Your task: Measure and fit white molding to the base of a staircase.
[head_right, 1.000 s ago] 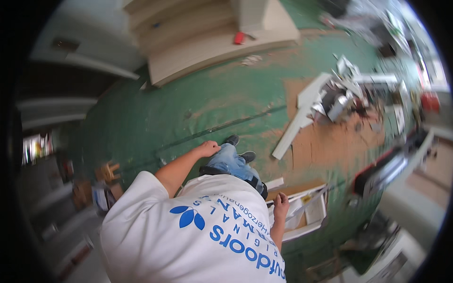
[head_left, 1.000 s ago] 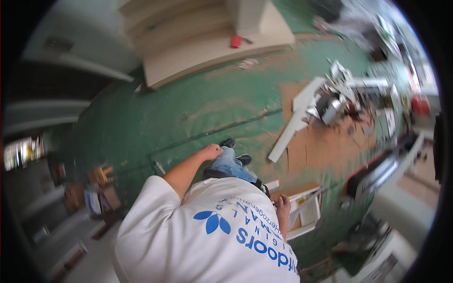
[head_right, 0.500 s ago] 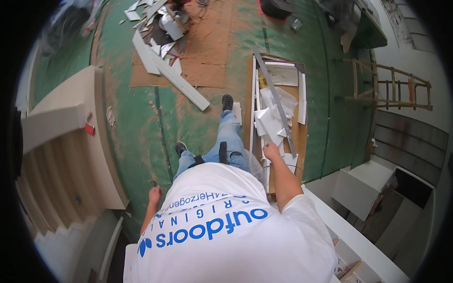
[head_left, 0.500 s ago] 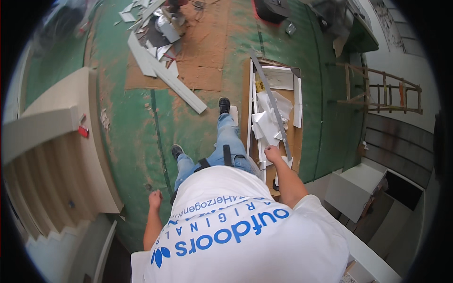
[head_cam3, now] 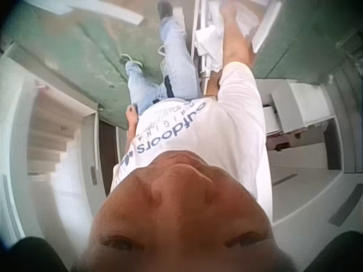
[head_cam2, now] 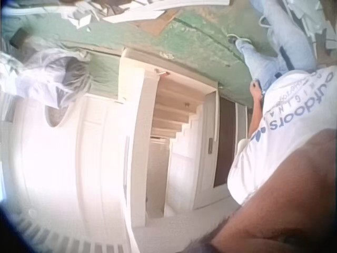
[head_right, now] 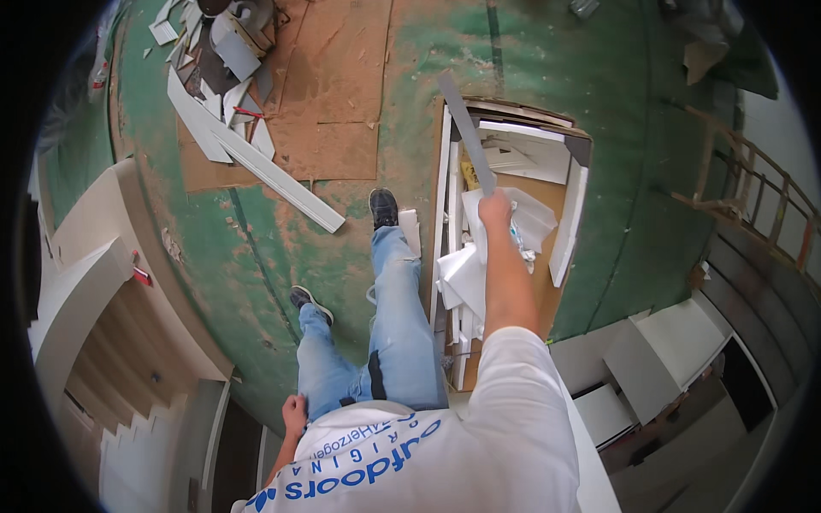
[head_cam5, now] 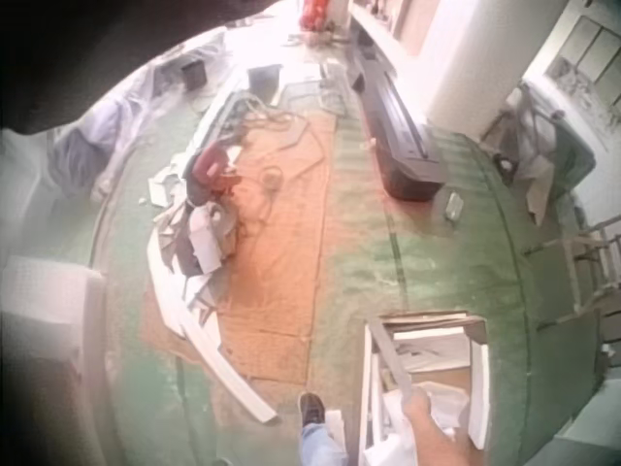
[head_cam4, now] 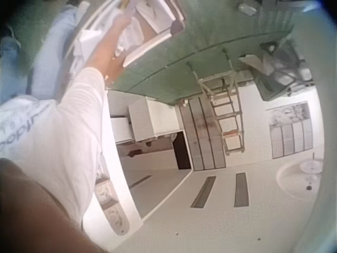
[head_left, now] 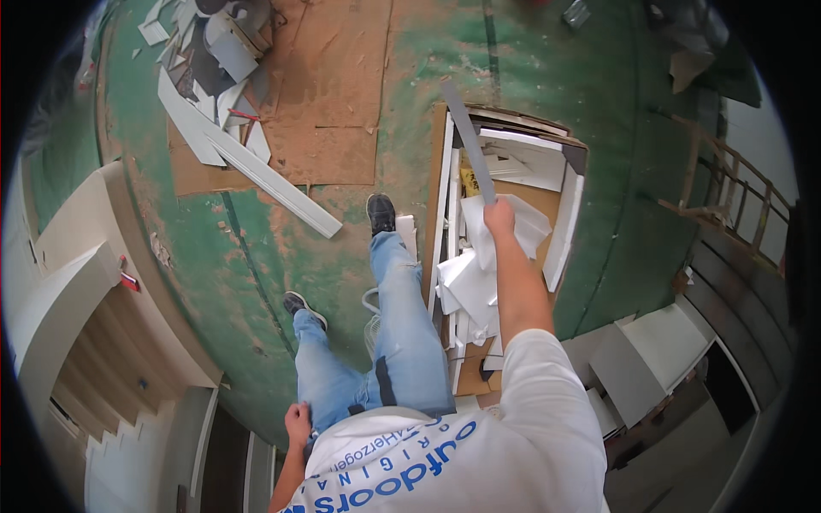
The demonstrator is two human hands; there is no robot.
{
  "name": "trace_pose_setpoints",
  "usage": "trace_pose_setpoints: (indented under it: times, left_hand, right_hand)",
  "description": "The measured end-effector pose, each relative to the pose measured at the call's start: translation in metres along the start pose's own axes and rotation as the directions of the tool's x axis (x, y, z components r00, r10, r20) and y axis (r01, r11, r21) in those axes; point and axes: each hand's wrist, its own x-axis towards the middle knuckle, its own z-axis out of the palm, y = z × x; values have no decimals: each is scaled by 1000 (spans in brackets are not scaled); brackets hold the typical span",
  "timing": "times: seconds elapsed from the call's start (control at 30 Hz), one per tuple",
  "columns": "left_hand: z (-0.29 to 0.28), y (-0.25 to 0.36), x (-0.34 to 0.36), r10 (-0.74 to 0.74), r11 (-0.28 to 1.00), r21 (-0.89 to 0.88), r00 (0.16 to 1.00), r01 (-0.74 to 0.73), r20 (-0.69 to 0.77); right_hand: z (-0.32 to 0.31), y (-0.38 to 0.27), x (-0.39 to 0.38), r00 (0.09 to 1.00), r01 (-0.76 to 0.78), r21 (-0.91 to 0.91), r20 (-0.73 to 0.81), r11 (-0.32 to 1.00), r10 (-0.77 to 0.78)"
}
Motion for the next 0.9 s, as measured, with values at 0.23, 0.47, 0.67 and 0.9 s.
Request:
trace_pose_setpoints:
  times: [0.23,0.47,0.67,0.9]
  left_hand:
    - [22,58,-20,-60,997,-58,994,55,-93]
    - [31,49,-39,-120,993,-32,989,118,-89]
    - [31,46,-48,-72,991,-122,987,55,-141]
    - [35,12,-42,53,940,-318,975,-122,-217]
  right_hand:
    - [53,-53,131,998,16,-159,57,987,-7]
    - [48,-97,110,983,-12,-157,178,988,40]
    - [0,-37,8,872,488,118,-8,865,-490]
    - [-164,-66,-135,911,383,311,32,870,-412]
